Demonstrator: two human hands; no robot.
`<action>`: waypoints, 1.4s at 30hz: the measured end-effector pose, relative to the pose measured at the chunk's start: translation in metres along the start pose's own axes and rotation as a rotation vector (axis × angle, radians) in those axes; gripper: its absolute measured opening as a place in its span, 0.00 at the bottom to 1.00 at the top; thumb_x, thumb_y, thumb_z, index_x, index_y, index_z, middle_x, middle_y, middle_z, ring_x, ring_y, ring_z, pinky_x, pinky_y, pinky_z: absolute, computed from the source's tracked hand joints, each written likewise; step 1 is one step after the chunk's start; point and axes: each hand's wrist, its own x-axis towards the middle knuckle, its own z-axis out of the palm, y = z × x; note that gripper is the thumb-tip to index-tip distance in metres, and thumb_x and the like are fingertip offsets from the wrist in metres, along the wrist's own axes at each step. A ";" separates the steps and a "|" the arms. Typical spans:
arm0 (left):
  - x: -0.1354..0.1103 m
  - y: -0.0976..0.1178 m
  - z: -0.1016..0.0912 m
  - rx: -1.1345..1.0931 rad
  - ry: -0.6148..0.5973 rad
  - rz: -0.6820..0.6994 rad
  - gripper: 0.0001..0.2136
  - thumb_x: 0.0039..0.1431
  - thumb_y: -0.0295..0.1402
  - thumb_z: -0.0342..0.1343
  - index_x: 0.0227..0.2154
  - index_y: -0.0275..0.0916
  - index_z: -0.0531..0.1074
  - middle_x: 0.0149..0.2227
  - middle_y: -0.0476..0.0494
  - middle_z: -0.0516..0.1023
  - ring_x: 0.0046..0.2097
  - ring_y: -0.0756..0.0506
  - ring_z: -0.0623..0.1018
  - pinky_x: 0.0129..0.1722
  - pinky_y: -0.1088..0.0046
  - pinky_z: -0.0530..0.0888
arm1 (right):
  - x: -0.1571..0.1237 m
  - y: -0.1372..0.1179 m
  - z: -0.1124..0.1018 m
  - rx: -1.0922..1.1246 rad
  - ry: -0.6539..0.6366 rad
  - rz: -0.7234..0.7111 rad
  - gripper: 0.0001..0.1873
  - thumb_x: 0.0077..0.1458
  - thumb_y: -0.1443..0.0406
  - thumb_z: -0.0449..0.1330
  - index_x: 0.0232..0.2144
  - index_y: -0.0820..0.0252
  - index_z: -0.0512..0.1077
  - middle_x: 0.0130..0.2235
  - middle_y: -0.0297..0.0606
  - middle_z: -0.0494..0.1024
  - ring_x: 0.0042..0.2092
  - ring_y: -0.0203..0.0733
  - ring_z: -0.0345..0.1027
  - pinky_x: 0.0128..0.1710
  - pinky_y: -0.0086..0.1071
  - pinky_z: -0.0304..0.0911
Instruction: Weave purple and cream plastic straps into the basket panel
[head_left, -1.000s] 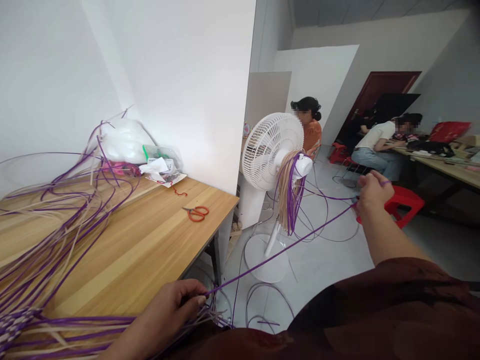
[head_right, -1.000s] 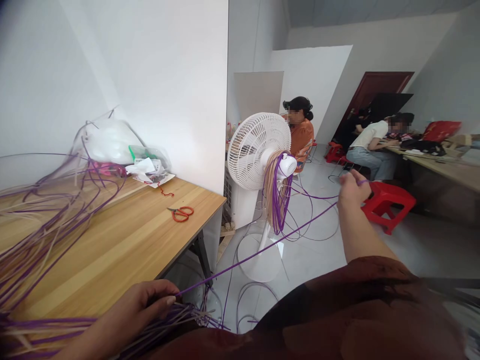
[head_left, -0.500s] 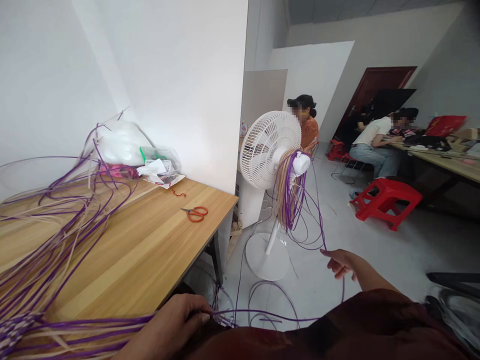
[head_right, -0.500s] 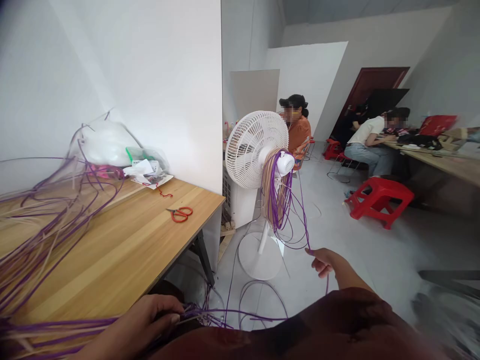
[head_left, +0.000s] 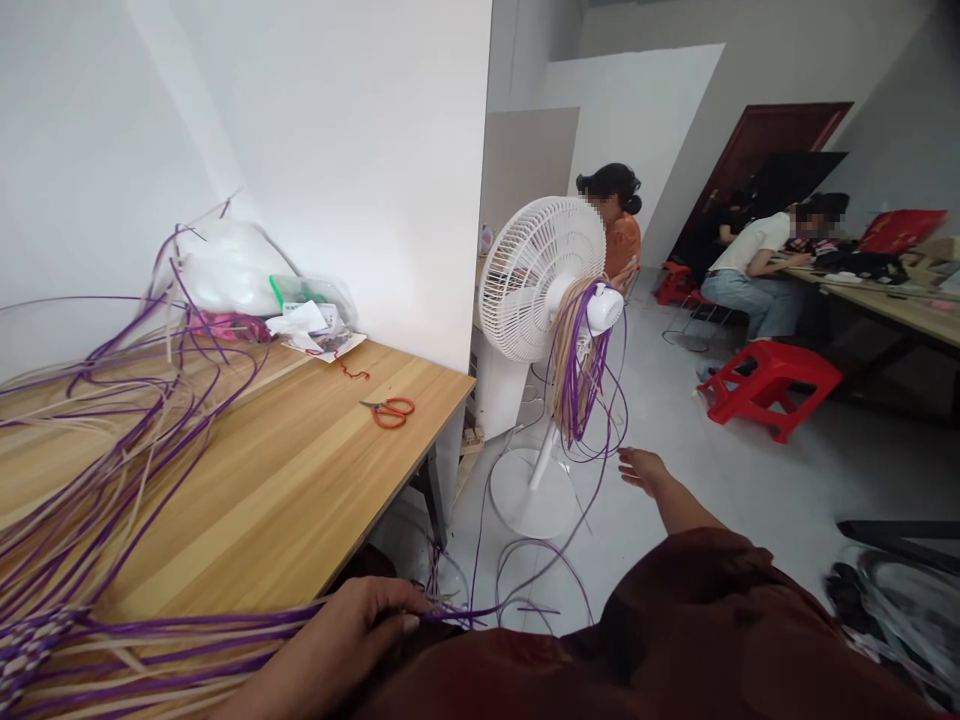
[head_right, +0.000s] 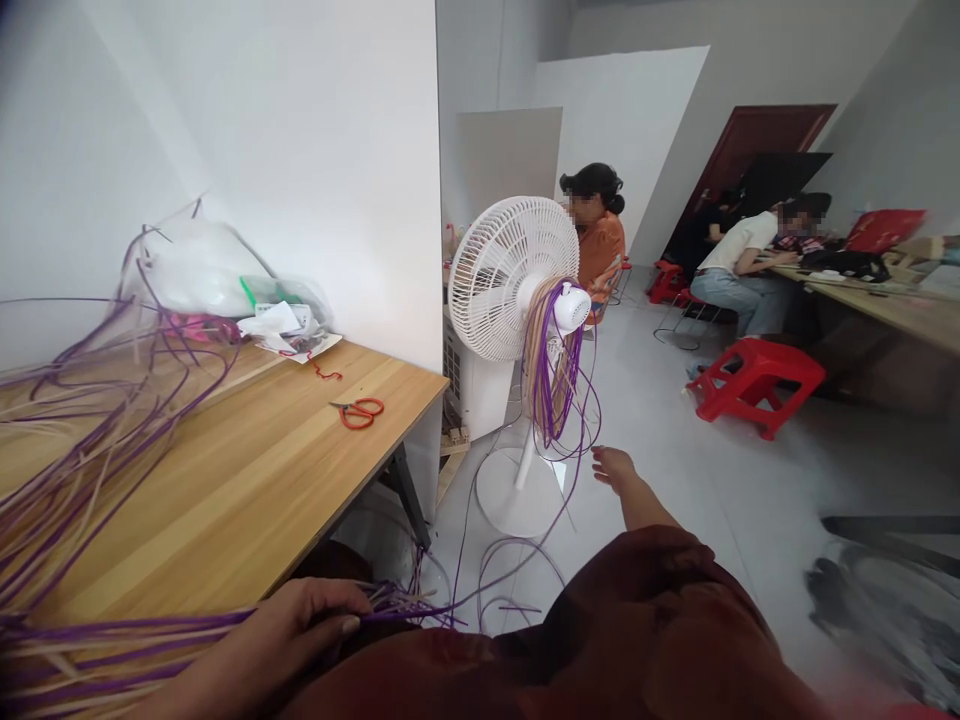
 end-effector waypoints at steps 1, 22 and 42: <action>0.000 -0.002 0.000 0.002 -0.011 0.006 0.15 0.58 0.41 0.49 0.34 0.40 0.78 0.34 0.47 0.78 0.37 0.45 0.74 0.38 0.74 0.68 | 0.001 -0.003 0.000 0.016 0.065 -0.013 0.18 0.65 0.58 0.56 0.52 0.61 0.69 0.52 0.44 0.72 0.48 0.43 0.70 0.48 0.42 0.69; 0.015 -0.006 0.000 0.037 -0.060 -0.010 0.12 0.57 0.33 0.49 0.35 0.39 0.78 0.37 0.48 0.80 0.43 0.44 0.77 0.43 0.73 0.69 | 0.031 -0.061 0.005 0.347 0.009 -0.166 0.13 0.63 0.62 0.59 0.47 0.64 0.70 0.39 0.38 0.75 0.33 0.34 0.71 0.33 0.30 0.71; 0.017 -0.014 0.000 0.046 -0.076 -0.040 0.12 0.57 0.34 0.50 0.36 0.39 0.78 0.38 0.48 0.80 0.43 0.44 0.77 0.42 0.73 0.69 | 0.019 -0.114 0.023 0.595 -0.203 -0.243 0.08 0.60 0.65 0.62 0.38 0.66 0.71 0.30 0.33 0.75 0.26 0.29 0.67 0.20 0.20 0.60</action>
